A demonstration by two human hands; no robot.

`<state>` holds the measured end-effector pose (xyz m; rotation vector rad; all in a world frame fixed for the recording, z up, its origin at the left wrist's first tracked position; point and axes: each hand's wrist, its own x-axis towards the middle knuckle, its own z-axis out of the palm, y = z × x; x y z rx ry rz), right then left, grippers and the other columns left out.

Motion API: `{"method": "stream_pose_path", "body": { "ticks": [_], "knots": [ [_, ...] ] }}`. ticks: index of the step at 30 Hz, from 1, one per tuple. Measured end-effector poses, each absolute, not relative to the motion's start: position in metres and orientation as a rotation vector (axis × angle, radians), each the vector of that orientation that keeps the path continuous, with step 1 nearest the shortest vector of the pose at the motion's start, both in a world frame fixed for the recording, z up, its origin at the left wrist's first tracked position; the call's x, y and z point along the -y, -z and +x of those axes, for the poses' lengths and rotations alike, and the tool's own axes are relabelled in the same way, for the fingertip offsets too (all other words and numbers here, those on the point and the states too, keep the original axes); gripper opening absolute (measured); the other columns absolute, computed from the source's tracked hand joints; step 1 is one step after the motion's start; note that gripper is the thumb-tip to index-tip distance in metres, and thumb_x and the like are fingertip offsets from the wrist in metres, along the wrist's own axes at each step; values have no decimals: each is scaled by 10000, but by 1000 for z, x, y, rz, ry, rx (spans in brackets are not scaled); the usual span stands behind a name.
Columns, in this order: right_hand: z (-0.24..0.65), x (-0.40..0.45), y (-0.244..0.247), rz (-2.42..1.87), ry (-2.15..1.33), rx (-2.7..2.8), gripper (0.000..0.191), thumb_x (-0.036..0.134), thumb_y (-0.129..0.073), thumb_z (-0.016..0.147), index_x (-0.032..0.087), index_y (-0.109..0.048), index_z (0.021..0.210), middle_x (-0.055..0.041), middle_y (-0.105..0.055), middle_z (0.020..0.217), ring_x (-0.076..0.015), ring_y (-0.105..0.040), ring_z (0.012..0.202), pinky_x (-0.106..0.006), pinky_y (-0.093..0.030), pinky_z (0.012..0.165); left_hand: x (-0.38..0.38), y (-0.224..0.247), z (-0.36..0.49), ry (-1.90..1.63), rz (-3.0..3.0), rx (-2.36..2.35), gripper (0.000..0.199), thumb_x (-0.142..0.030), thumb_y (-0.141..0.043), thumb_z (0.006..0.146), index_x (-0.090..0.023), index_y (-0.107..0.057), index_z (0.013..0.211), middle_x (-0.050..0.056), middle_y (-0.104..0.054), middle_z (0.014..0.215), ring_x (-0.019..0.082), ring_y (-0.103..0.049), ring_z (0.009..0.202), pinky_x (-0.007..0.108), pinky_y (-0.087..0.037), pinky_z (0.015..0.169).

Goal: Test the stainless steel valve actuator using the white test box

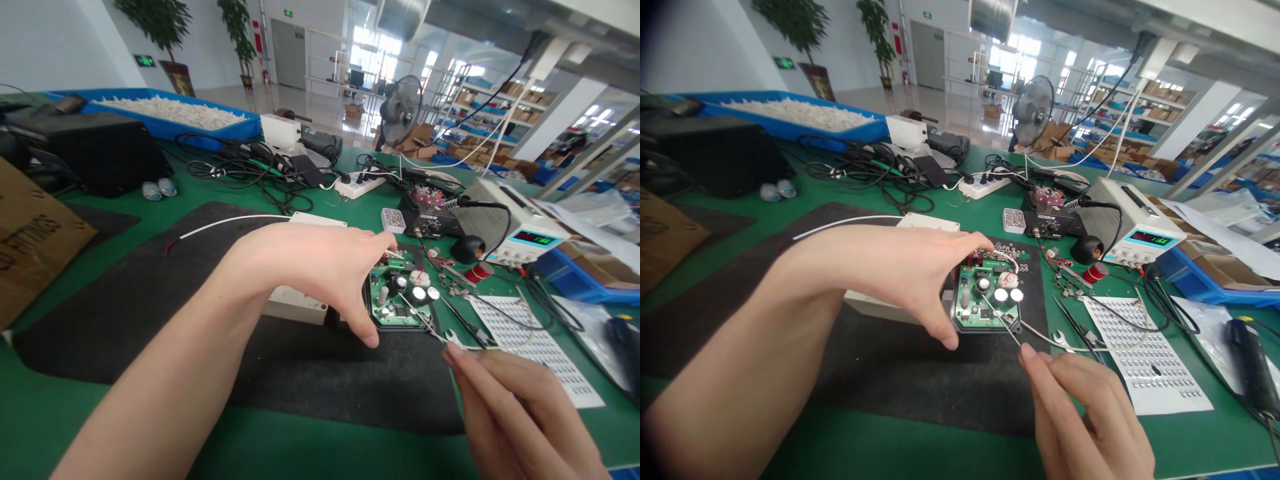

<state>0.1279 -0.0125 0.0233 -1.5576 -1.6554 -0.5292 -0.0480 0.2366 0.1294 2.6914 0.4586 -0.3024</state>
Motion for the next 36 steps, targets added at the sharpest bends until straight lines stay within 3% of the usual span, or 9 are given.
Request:
{"method": "stream_pose_path", "body": {
  "ticks": [7, 10, 13, 15, 17, 20, 22, 31, 36],
  "knots": [
    [133, -10, -23, -1563, 500, 1502, 241, 119, -718, 962, 298, -812, 1094, 3, -702, 853, -117, -662, 696, -211, -498, 598, -239, -129, -47, 226, 2730, -486, 1009, -821, -793, 611, -282, -480, 1404, 94, -707, 1248, 302, -679, 971, 343, -513, 781],
    [133, -12, -31, -1667, -14, 1321, 101, 258, -746, 981, 239, -807, 1060, -16, -657, 795, -112, -620, 656, -199, -480, 562, -238, -129, -46, 235, 2741, -531, 997, -828, -769, 627, -274, -483, 1406, 93, -712, 1237, 299, -673, 959, 333, -492, 759],
    [132, -14, -42, -1488, -763, 917, 241, 412, -765, 971, 172, -783, 995, -1, -510, 652, -95, -465, 552, -180, -398, 464, -237, -128, -45, 237, 2738, -558, 1006, -839, -759, 623, -263, -489, 1401, 92, -726, 1195, 292, -671, 922, 322, -465, 730],
    [132, -16, -46, -1409, -1000, 772, 308, 467, -773, 954, 158, -776, 958, 12, -445, 623, -85, -392, 534, -178, -355, 442, -237, -127, -44, 233, 2733, -587, 1003, -847, -757, 618, -257, -504, 1389, 90, -737, 1163, 285, -670, 897, 317, -449, 719],
    [132, -17, -46, -1505, -834, 883, 263, 443, -760, 969, 183, -792, 991, 3, -477, 640, -99, -430, 549, -199, -373, 465, -238, -125, -44, 227, 2723, -623, 1009, -855, -752, 614, -257, -515, 1392, 87, -744, 1152, 280, -673, 888, 315, -442, 724],
    [130, -14, -44, -1656, -22, 1265, 126, 280, -766, 970, 246, -812, 1082, -23, -633, 790, -140, -585, 681, -261, -457, 603, -240, -123, -45, 216, 2711, -654, 1045, -868, -749, 599, -267, -513, 1421, 88, -746, 1182, 283, -678, 915, 312, -441, 736],
    [129, -10, -44, -1643, 293, 1399, 176, 191, -759, 965, 260, -808, 1119, -22, -680, 898, -145, -622, 754, -285, -460, 673, -243, -123, -46, 216, 2706, -679, 1069, -889, -743, 587, -276, -513, 1432, 89, -746, 1191, 289, -678, 924, 311, -433, 725],
    [212, -10, 13, -1915, 495, 1476, 204, 378, -685, 1048, 206, -773, 1112, -29, -700, 947, -148, -614, 725, -312, -442, 653, -257, -118, -48, 213, 2640, -814, 1214, -1015, -679, 519, -287, -492, 1472, 103, -746, 1150, 303, -682, 894, 319, -403, 677],
    [238, -17, 44, -2092, 570, 1695, 353, 479, -562, 1095, 191, -758, 1155, -83, -707, 1023, -278, -675, 934, -394, -498, 765, -259, -118, -48, 193, 2662, -737, 1082, -968, -750, 521, -293, -561, 1345, 75, -758, 1150, 277, -698, 865, 297, -397, 644]
  ]
}}
